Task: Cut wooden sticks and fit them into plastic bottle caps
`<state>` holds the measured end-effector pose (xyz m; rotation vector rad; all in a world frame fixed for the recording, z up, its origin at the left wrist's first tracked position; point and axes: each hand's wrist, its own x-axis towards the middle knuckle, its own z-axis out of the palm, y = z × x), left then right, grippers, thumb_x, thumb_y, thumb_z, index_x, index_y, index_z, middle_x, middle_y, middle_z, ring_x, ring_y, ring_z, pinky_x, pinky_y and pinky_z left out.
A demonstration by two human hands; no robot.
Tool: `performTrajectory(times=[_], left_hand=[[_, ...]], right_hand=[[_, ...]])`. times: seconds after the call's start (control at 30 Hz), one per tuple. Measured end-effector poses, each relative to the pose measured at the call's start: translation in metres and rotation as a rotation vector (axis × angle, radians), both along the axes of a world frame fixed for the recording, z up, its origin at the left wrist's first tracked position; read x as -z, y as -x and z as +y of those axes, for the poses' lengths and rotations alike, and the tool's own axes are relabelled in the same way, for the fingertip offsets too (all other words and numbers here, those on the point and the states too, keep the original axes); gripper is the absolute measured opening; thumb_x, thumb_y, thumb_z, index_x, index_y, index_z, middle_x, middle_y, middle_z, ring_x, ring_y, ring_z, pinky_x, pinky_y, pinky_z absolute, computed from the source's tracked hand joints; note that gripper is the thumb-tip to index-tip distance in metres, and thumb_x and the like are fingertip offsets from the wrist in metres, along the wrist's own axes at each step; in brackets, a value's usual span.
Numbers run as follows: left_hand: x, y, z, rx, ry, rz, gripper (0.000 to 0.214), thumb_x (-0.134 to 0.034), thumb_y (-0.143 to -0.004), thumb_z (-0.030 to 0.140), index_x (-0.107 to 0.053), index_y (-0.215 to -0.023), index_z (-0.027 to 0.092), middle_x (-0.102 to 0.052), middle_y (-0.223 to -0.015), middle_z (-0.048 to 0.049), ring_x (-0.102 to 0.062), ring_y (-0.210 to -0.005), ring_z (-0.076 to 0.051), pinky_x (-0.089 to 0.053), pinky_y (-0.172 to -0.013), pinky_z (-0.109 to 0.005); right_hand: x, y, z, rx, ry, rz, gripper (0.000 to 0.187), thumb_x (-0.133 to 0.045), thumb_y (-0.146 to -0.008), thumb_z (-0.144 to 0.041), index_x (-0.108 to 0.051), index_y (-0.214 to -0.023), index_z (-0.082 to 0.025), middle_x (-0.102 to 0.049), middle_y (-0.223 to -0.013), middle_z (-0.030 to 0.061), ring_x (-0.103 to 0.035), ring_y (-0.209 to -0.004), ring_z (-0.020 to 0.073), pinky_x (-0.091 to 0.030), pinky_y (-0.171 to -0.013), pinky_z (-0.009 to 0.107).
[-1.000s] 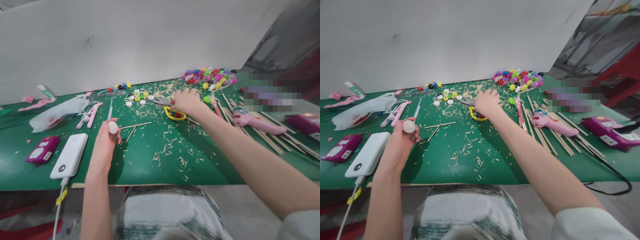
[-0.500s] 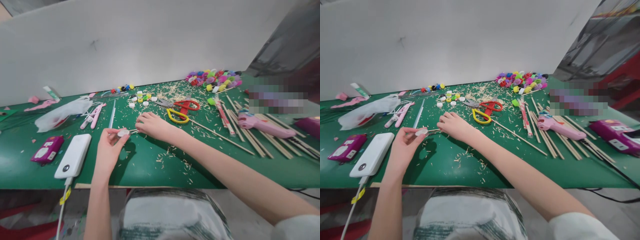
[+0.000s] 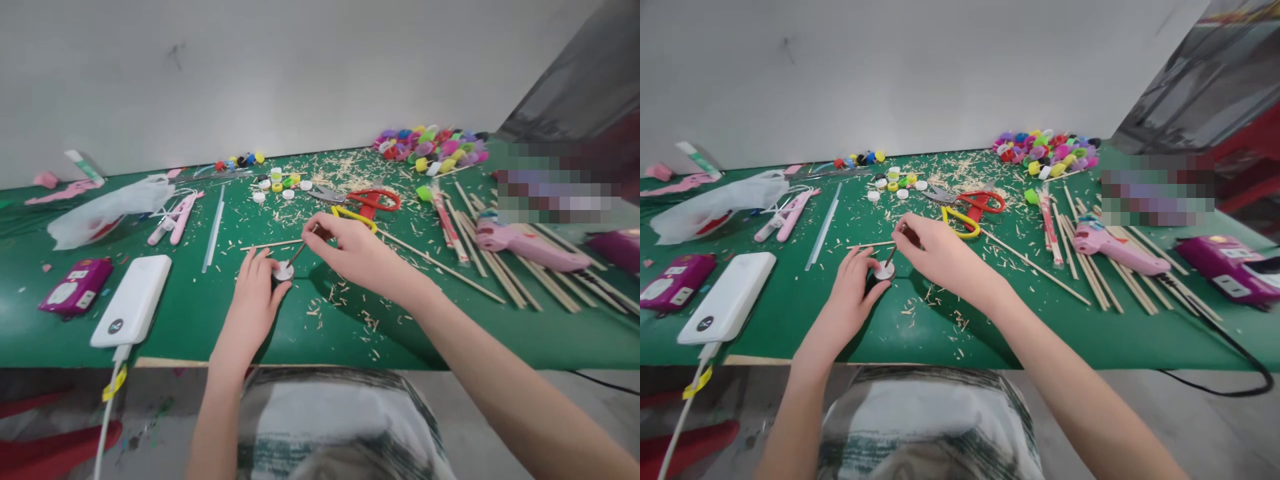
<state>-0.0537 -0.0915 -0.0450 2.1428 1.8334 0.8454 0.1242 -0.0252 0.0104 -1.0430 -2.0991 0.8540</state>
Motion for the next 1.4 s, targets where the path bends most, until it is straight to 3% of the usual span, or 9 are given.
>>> performTrajectory(times=[0.23,0.73,0.8,0.9,1.03,1.17,1.23,1.4], left_hand=[[-0.006,0.0,-0.001,0.0,0.031,-0.081,0.018,-0.054,-0.088,0.024,-0.047,-0.105,0.021,-0.058,-0.111,-0.0076,-0.05,-0.118,-0.022,-0.042,-0.101,-0.042],[-0.01,-0.001,-0.002,-0.028,0.093,-0.192,0.021,-0.056,-0.086,0.023,-0.049,-0.106,0.02,-0.059,-0.112,-0.0091,-0.052,-0.114,-0.022,-0.042,-0.099,-0.042],[-0.014,0.002,-0.001,-0.037,0.091,-0.293,0.021,-0.05,-0.088,0.021,-0.049,-0.109,0.02,-0.058,-0.117,-0.0089,-0.052,-0.115,-0.02,-0.04,-0.102,-0.041],[-0.028,0.008,0.001,-0.073,-0.003,-0.451,0.019,-0.044,-0.09,0.02,-0.05,-0.108,0.021,-0.058,-0.119,-0.0065,-0.053,-0.115,-0.017,-0.039,-0.104,-0.038],[-0.053,0.012,0.009,-0.153,-0.127,-0.562,0.013,-0.046,-0.089,0.02,-0.055,-0.098,0.021,-0.063,-0.11,-0.004,-0.058,-0.106,-0.015,-0.045,-0.094,-0.032],[-0.068,0.006,0.018,-0.151,-0.208,-0.555,0.012,-0.047,-0.09,0.024,-0.058,-0.093,0.023,-0.065,-0.105,-0.0017,-0.058,-0.101,-0.015,-0.047,-0.087,-0.029],[-0.072,0.002,0.021,-0.121,-0.224,-0.551,0.014,-0.045,-0.091,0.027,-0.058,-0.092,0.023,-0.065,-0.103,-0.0009,-0.059,-0.098,-0.014,-0.048,-0.084,-0.028],[-0.089,-0.012,0.031,0.002,-0.259,-0.571,0.025,-0.035,-0.095,0.031,-0.057,-0.088,0.023,-0.065,-0.1,-0.0021,-0.06,-0.096,-0.012,-0.048,-0.084,-0.026]], right_hand=[[0.002,0.012,-0.001,-0.058,-0.064,-0.088,0.016,-0.041,-0.092,-0.026,-0.052,-0.083,-0.019,-0.058,-0.076,0.0017,-0.049,-0.067,0.0122,-0.034,-0.062,0.025],[0.002,0.029,-0.001,-0.121,-0.124,-0.142,0.012,-0.035,-0.092,-0.022,-0.043,-0.083,-0.02,-0.054,-0.082,0.0049,-0.048,-0.076,0.0159,-0.035,-0.069,0.029],[0.003,0.034,-0.001,-0.15,-0.026,-0.065,0.012,-0.034,-0.092,-0.021,-0.043,-0.084,-0.021,-0.054,-0.083,0.0041,-0.048,-0.075,0.0151,-0.036,-0.068,0.028],[0.008,0.045,0.0,-0.189,0.249,0.144,0.013,-0.031,-0.09,-0.019,-0.043,-0.084,-0.022,-0.05,-0.077,-0.0004,-0.047,-0.067,0.0122,-0.035,-0.061,0.026],[0.019,0.062,0.002,-0.223,0.398,0.393,0.02,-0.035,-0.086,-0.022,-0.035,-0.065,-0.021,-0.033,-0.061,-0.0045,-0.032,-0.056,0.01,-0.028,-0.053,0.024],[0.025,0.071,0.007,-0.184,0.602,0.66,0.028,-0.036,-0.084,-0.029,-0.028,-0.058,-0.022,-0.022,-0.055,-0.0063,-0.02,-0.05,0.0092,-0.023,-0.049,0.023],[0.028,0.072,0.009,-0.164,0.629,0.716,0.028,-0.037,-0.082,-0.026,-0.029,-0.056,-0.021,-0.022,-0.054,-0.0065,-0.019,-0.049,0.0088,-0.023,-0.047,0.022],[0.036,0.075,0.004,-0.081,0.479,0.804,0.04,-0.033,-0.088,-0.033,-0.021,-0.051,-0.023,-0.021,-0.047,-0.0057,-0.021,-0.043,0.0089,-0.022,-0.043,0.023]])
